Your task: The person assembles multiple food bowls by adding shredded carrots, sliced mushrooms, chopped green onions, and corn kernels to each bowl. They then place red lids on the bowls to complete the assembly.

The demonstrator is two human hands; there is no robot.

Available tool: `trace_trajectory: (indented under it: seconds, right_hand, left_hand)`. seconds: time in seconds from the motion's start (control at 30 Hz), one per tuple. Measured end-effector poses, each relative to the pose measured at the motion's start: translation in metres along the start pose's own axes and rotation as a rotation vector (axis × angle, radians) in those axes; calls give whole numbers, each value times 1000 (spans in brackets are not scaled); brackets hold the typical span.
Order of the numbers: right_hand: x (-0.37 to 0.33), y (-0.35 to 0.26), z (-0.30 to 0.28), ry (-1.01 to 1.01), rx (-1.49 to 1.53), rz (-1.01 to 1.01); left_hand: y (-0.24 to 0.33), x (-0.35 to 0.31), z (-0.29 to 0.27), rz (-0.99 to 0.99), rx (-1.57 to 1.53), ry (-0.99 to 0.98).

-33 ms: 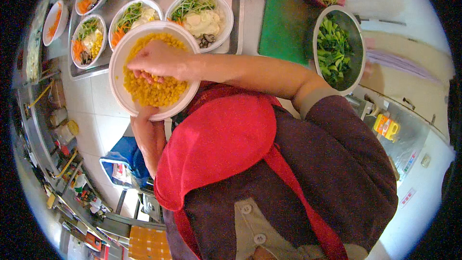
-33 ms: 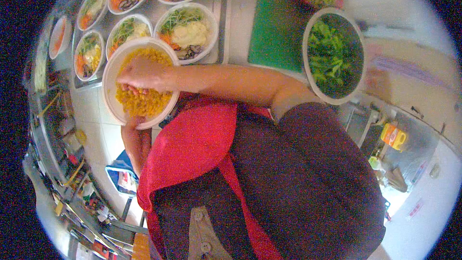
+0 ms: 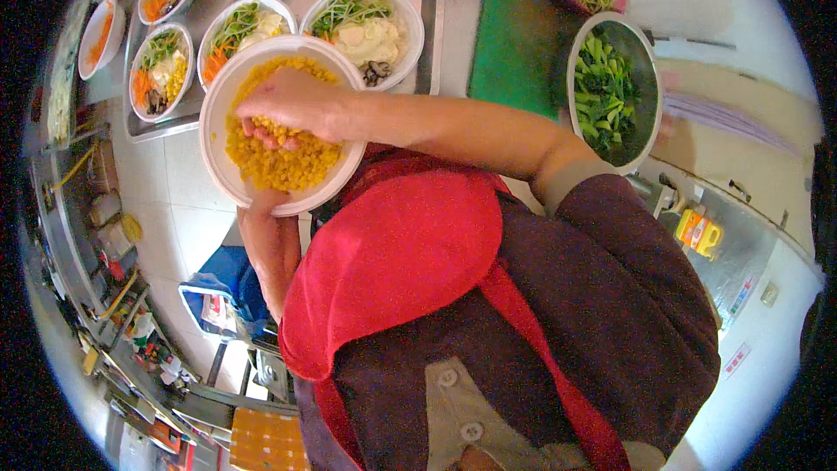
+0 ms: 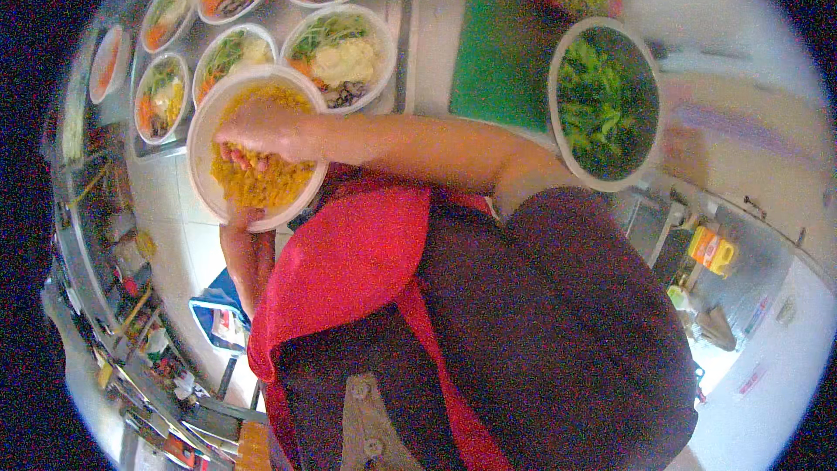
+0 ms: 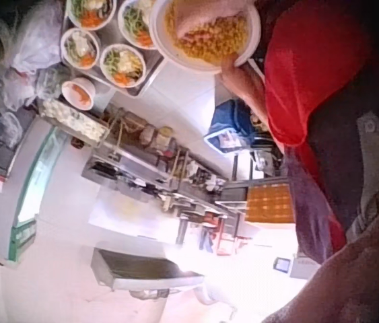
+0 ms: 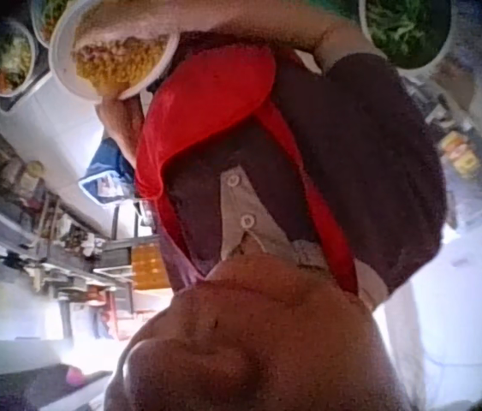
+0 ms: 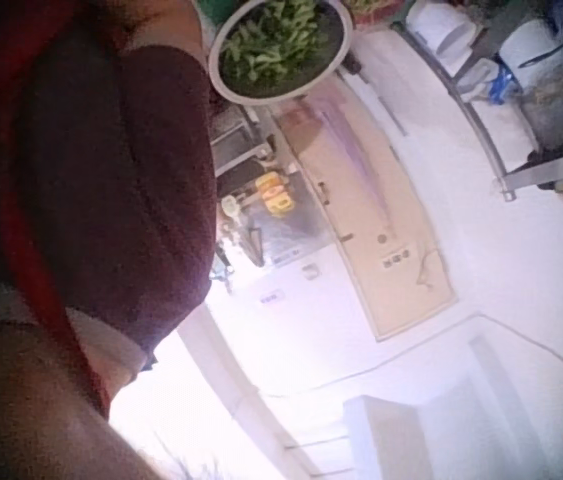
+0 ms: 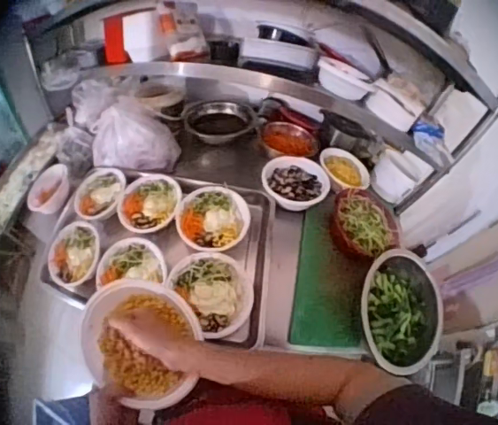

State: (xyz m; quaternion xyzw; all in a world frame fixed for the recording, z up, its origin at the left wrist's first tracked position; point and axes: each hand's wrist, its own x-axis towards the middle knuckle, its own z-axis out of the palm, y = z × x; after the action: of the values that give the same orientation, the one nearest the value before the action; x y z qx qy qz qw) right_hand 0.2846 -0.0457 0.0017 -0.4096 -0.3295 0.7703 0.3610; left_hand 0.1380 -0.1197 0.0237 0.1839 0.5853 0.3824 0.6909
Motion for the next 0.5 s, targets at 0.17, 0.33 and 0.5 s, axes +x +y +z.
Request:
trace_trajectory:
  seconds: [0.17, 0.33, 0.5]
  right_hand:
    - [-1, -3, -26, -308, 674, 241]
    - [-14, -39, -53, -421, 738, 175]
    - [-13, -46, -120, -255, 589, -5]
  left_hand:
    - [-2, 3, 15, -27, -20, -18]
    - [-19, 10, 18, -68, -133, -14]
    - [-27, 7, 0, -25, -242, 69]
